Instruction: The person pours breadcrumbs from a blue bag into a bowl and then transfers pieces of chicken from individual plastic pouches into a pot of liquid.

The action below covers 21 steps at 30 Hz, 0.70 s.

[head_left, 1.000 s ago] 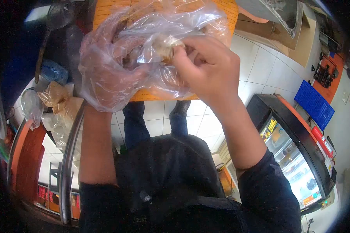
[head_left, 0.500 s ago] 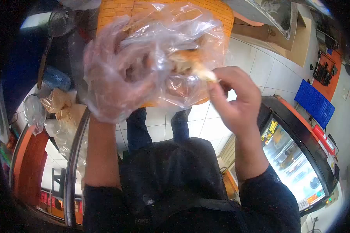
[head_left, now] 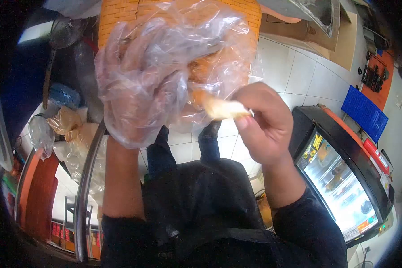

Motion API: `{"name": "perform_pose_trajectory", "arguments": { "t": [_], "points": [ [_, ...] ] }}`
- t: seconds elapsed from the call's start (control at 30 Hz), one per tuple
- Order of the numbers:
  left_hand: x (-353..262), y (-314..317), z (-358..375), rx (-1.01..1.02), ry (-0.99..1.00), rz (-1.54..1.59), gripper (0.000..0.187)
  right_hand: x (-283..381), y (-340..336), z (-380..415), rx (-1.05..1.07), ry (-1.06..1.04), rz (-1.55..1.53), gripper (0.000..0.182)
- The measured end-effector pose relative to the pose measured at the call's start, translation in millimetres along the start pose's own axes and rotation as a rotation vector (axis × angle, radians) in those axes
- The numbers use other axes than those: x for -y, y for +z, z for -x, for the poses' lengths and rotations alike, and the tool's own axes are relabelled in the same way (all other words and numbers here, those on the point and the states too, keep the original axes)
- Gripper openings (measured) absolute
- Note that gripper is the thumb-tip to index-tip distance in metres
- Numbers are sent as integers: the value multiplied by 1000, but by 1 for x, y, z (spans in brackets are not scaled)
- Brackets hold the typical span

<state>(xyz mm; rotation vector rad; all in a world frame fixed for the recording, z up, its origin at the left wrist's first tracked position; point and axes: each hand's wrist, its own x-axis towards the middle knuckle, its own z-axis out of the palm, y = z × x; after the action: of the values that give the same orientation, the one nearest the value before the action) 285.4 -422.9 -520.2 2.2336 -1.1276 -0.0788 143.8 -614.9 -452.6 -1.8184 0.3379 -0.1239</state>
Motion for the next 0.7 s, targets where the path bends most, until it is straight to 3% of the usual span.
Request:
{"name": "perform_pose_trajectory", "arguments": {
  "t": [0.13, 0.2, 0.27, 0.3, 0.33, 0.47, 0.6, 0.7],
  "points": [
    [2, -15, 14, -39, 11, 92, 61, 18, -15, 14, 314, 43, -408, 18],
    [6, -22, 40, -216, -199, 292, 62, 31, -16, 20, 490, 36, -639, 19],
    [11, -22, 75, -472, -512, 611, 67, 42, -6, 23, 587, -17, -875, 32],
    [14, -19, 89, -633, -748, 891, 69, 45, 4, 27, 597, -52, -957, 30],
    [26, -13, 96, -697, -880, 964, 69, 49, 14, 33, 602, -77, -1042, 28],
    [96, 11, 124, -702, -1175, 927, 70, 55, 42, 50, 522, -17, -1277, 29],
    [169, 28, 154, -612, -1289, 776, 71, 49, 45, 45, 531, 45, -1322, 28],
    [220, 40, 174, -529, -1336, 662, 71, 30, 37, 38, 611, 209, -1211, 39]
  ]
}}
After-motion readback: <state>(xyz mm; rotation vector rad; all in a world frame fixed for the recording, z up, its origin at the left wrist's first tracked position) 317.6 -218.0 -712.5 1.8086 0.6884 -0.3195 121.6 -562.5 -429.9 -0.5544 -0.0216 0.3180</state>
